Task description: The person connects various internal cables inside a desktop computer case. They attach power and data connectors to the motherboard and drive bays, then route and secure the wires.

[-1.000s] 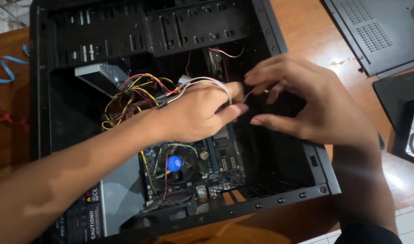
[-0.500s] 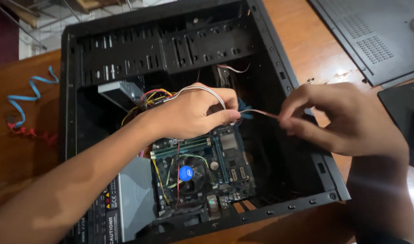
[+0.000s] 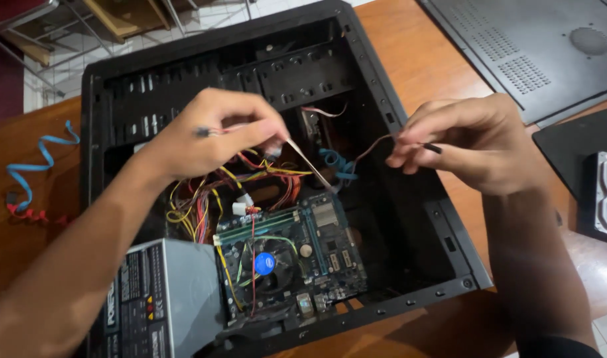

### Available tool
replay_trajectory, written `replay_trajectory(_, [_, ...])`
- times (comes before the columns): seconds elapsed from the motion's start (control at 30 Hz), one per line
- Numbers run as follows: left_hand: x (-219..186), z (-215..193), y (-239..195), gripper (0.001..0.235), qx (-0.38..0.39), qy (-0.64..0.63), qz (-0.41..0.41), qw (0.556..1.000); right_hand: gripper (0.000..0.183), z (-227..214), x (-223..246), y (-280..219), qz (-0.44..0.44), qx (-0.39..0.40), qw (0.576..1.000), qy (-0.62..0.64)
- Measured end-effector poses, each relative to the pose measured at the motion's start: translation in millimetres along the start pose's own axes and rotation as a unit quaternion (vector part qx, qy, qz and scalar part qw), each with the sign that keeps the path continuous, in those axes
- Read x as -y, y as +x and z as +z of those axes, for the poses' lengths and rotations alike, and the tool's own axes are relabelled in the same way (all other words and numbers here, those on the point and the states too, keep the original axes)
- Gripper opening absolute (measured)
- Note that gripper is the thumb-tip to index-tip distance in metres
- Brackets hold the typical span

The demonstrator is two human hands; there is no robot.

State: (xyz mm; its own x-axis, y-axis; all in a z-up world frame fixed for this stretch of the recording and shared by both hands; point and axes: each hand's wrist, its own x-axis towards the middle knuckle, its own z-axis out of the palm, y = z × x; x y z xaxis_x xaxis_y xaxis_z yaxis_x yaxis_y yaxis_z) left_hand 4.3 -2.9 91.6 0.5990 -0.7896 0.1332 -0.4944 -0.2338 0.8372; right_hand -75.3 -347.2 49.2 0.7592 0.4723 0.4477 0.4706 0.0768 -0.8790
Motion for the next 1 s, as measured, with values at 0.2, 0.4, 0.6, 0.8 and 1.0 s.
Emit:
replay_trajectory(0.2, [4,5,-6,0.018,-0.041,0.125,-0.176,0.976,0.014,9,-3,5,-0.089,-0.060,0.984,-0.142])
replay_trajectory(0.4, [4,12,-8,0.020,0.027,0.198,-0.107,0.974,0.019,20,2,8,-0.076,-0.070,0.983,-0.153])
replay_trajectory(0.6, [-5,18,-9,0.020,0.011,0.136,-0.079,0.988,0.026,29,6,10,-0.074,-0.066,0.969,-0.225])
replay_trajectory(0.8, [-11,27,-10,0.028,0.005,0.020,-0.005,1.000,0.014,37,13,15,-0.072,-0.068,0.951,-0.294])
replay_trajectory(1.0, [-12,53,-8,0.029,-0.057,0.061,0.104,0.991,0.013,40,10,14,0.002,-0.061,0.951,-0.302])
